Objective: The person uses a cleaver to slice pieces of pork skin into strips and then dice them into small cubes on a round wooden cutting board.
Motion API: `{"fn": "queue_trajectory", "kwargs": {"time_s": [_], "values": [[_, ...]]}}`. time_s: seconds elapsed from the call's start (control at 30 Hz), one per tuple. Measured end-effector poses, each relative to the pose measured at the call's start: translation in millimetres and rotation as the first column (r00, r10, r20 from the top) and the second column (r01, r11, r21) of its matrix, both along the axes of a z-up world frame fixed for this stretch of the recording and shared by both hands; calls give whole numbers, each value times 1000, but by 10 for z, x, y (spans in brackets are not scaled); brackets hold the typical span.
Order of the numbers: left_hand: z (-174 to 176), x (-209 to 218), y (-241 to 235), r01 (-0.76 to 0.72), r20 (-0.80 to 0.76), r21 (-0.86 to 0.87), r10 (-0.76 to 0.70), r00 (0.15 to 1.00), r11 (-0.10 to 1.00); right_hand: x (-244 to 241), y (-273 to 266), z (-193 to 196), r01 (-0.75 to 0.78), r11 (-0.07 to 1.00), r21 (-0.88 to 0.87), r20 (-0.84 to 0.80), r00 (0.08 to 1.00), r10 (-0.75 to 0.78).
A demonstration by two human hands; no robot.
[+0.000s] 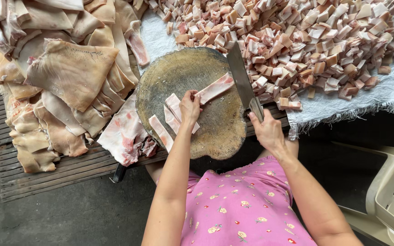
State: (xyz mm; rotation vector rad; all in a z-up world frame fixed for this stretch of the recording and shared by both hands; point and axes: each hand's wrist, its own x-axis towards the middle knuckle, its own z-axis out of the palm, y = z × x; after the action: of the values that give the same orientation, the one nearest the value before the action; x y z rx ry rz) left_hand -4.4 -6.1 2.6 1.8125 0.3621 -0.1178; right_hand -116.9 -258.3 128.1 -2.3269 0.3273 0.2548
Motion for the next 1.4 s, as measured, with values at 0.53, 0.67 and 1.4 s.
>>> {"fn": "queue_trajectory", "kwargs": {"time_s": [0.53, 0.67, 1.4], "values": [[-3, 14, 151, -6, 76, 7, 6, 997, 1000, 363, 22, -409, -182, 968, -175, 246, 944, 222], [-78, 27, 148, 59, 65, -25, -58, 996, 998, 329, 110, 188, -91, 996, 4, 207, 974, 88], [-53, 34, 105, 66, 4, -60, -65, 998, 996, 256, 451, 74, -145, 985, 90, 366, 925, 102]]}}
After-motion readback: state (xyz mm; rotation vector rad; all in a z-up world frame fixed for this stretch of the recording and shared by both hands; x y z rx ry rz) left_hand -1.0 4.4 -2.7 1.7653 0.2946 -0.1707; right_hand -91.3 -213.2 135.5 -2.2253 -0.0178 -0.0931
